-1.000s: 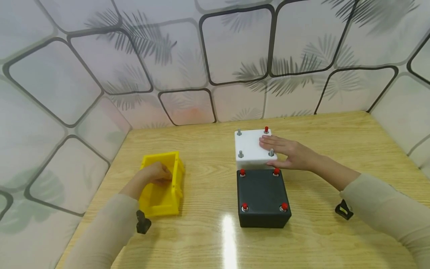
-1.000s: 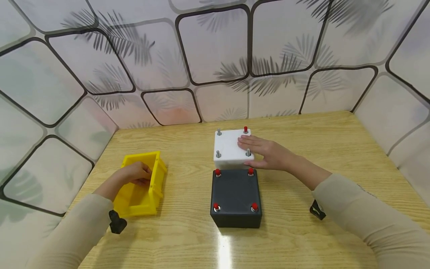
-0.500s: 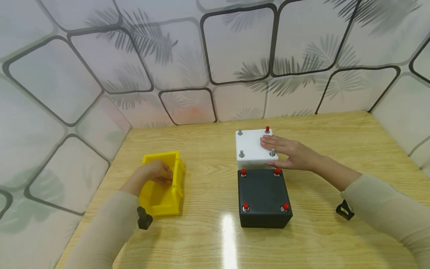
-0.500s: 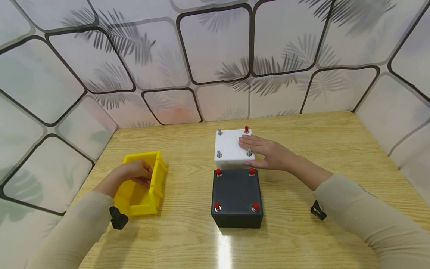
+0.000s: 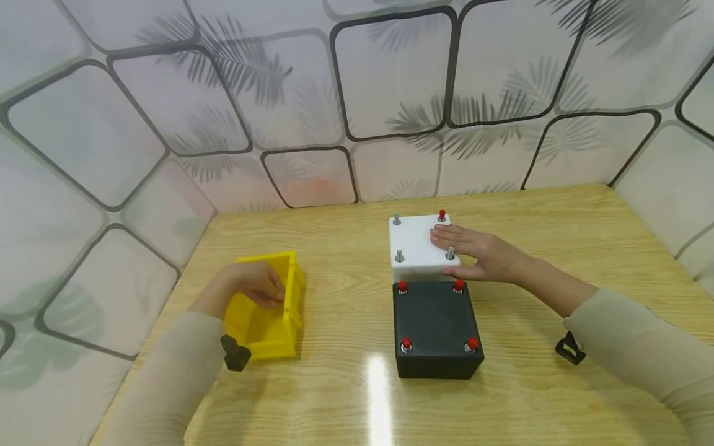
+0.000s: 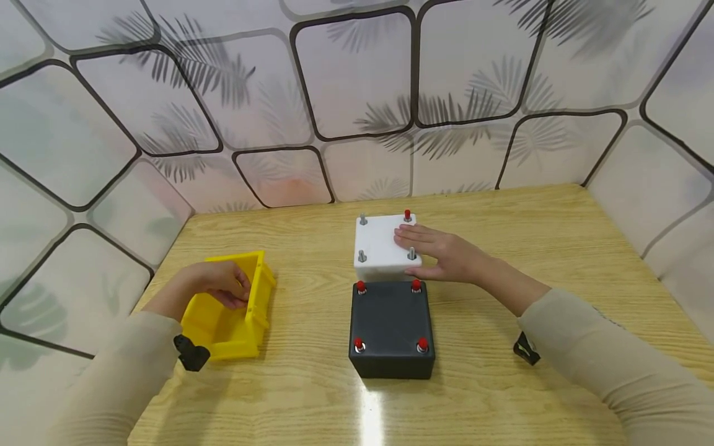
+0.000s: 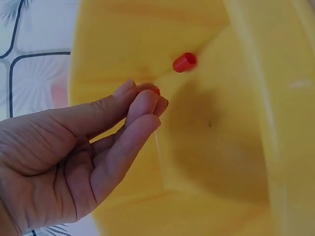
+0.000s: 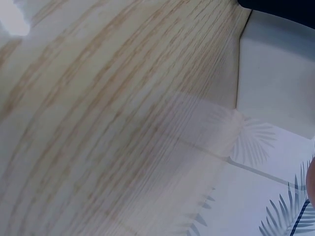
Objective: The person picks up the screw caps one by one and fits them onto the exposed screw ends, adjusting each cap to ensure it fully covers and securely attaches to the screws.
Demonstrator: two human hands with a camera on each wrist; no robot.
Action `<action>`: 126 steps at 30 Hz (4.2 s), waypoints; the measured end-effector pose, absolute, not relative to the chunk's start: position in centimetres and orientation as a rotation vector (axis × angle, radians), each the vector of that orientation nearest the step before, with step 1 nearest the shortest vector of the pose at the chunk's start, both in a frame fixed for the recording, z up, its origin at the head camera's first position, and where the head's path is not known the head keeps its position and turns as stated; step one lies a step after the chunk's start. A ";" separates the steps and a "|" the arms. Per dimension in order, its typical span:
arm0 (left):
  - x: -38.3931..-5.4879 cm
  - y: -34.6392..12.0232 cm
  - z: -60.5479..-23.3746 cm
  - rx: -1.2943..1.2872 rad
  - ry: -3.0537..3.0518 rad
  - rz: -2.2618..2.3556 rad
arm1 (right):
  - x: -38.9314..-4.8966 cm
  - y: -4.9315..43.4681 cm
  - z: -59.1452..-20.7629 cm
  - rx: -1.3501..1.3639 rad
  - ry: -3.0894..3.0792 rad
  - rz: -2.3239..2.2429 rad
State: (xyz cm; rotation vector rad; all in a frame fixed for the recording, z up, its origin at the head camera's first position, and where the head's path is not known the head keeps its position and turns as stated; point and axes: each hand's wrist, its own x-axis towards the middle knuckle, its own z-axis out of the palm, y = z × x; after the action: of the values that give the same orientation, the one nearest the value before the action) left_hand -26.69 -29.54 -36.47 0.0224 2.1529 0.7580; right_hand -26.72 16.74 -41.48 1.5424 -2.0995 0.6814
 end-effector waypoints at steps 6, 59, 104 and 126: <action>-26.7 -29.8 -35.7 0.025 2.164 0.735 | -26.6 16.7 -41.5 1.545 -2.068 0.692; -28.2 -26.7 -28.2 0.245 2.204 0.696 | -26.6 16.5 -41.2 1.541 -2.093 0.718; -28.8 -17.1 -27.2 0.346 2.205 0.780 | -26.6 16.8 -41.3 1.542 -2.150 0.714; -28.2 -12.1 -27.0 0.493 2.120 0.801 | -26.8 16.9 -41.4 1.549 -2.109 0.742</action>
State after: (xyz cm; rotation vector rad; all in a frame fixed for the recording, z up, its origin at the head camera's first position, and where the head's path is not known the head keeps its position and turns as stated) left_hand -28.23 -12.10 -26.96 0.4932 2.1202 0.8013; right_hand -26.78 16.90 -41.36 1.5493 -2.1095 0.7419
